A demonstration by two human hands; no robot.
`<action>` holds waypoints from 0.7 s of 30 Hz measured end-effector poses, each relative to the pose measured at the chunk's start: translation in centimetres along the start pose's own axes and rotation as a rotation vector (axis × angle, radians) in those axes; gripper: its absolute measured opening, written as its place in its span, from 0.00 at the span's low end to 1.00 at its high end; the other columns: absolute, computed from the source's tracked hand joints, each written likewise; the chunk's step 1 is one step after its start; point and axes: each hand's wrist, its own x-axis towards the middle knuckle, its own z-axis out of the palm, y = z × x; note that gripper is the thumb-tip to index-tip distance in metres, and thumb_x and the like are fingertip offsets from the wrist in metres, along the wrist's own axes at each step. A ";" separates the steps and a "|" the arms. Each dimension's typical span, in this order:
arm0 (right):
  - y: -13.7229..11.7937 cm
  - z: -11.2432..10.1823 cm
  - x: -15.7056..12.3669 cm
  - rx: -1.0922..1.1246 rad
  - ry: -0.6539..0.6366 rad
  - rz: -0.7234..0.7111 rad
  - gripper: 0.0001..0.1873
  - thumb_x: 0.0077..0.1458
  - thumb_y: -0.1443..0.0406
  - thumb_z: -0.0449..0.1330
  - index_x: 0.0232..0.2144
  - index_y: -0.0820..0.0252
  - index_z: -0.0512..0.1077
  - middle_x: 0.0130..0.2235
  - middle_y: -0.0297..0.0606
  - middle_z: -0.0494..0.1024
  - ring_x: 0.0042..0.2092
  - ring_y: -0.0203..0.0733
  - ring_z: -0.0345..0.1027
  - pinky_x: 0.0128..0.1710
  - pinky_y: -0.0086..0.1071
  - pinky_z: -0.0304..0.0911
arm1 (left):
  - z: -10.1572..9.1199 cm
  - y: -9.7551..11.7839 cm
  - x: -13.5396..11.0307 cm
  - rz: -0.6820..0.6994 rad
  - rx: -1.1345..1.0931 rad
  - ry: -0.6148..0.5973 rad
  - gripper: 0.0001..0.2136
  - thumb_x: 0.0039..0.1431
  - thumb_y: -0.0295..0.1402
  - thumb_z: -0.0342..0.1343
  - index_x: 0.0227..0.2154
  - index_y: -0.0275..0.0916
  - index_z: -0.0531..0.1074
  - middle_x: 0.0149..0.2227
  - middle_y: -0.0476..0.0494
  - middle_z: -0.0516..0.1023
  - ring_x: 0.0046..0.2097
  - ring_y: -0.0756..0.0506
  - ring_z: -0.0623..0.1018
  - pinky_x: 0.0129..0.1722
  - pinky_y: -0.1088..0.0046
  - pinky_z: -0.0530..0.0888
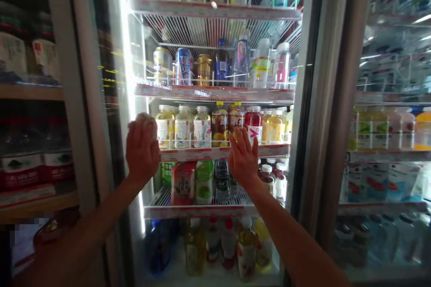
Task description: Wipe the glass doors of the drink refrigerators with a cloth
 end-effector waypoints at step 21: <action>-1.5 0.6 -2.7 0.033 0.061 0.105 0.37 0.57 0.70 0.48 0.65 0.49 0.39 0.65 0.40 0.51 0.65 0.51 0.46 0.62 0.57 0.40 | -0.8 -0.1 -5.2 0.112 -0.018 -0.027 0.29 0.60 0.27 0.45 0.63 0.42 0.46 0.66 0.45 0.47 0.66 0.42 0.49 0.63 0.60 0.55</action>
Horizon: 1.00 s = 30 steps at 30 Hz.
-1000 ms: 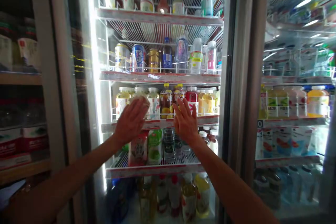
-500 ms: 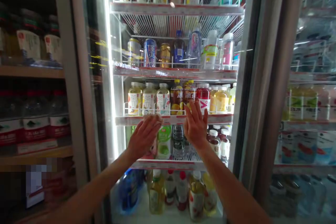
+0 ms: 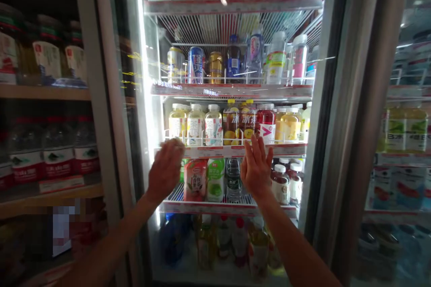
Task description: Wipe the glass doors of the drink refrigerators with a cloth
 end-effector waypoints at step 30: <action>0.0 0.1 -0.9 -0.008 0.045 -0.007 0.34 0.58 0.70 0.48 0.65 0.53 0.43 0.64 0.42 0.54 0.65 0.49 0.46 0.62 0.53 0.41 | 2.1 3.6 3.2 0.301 -0.081 -0.029 0.26 0.60 0.28 0.46 0.61 0.40 0.52 0.65 0.44 0.52 0.66 0.44 0.48 0.64 0.64 0.53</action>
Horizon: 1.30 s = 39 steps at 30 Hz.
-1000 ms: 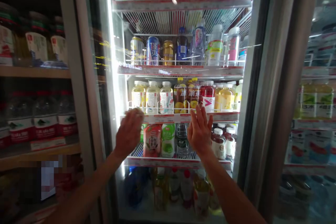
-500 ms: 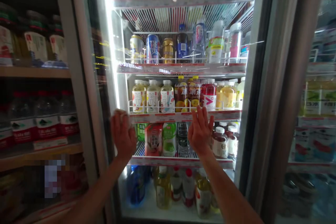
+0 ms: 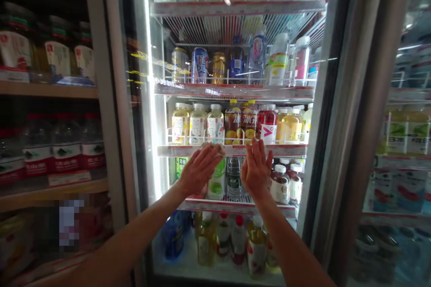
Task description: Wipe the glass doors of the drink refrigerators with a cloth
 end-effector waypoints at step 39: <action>0.0 -0.2 -0.2 0.016 -0.020 -0.006 0.36 0.56 0.71 0.48 0.65 0.53 0.42 0.65 0.43 0.54 0.66 0.50 0.44 0.62 0.55 0.40 | -0.1 -7.0 6.1 -0.473 0.025 0.193 0.27 0.61 0.32 0.43 0.63 0.34 0.48 0.66 0.37 0.46 0.67 0.39 0.45 0.64 0.54 0.50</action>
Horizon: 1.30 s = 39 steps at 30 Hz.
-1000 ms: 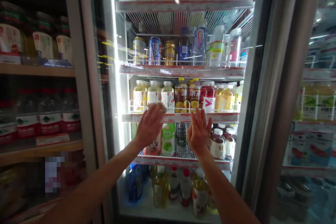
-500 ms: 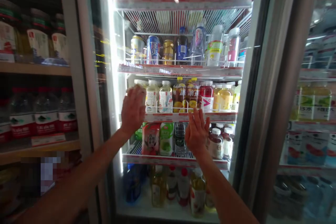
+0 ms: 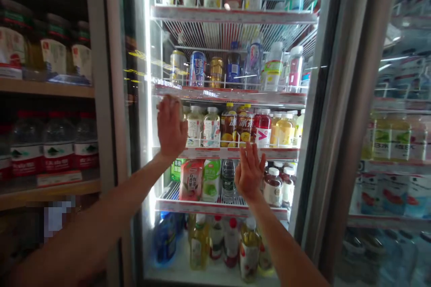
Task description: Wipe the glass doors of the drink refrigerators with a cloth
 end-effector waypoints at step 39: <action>-5.2 -3.4 -6.2 0.066 -0.265 -0.045 0.33 0.56 0.72 0.47 0.64 0.60 0.47 0.62 0.46 0.59 0.66 0.45 0.42 0.64 0.50 0.37 | -6.0 1.0 -19.8 0.263 0.032 -0.299 0.29 0.58 0.27 0.49 0.62 0.43 0.50 0.64 0.39 0.55 0.66 0.42 0.50 0.63 0.59 0.53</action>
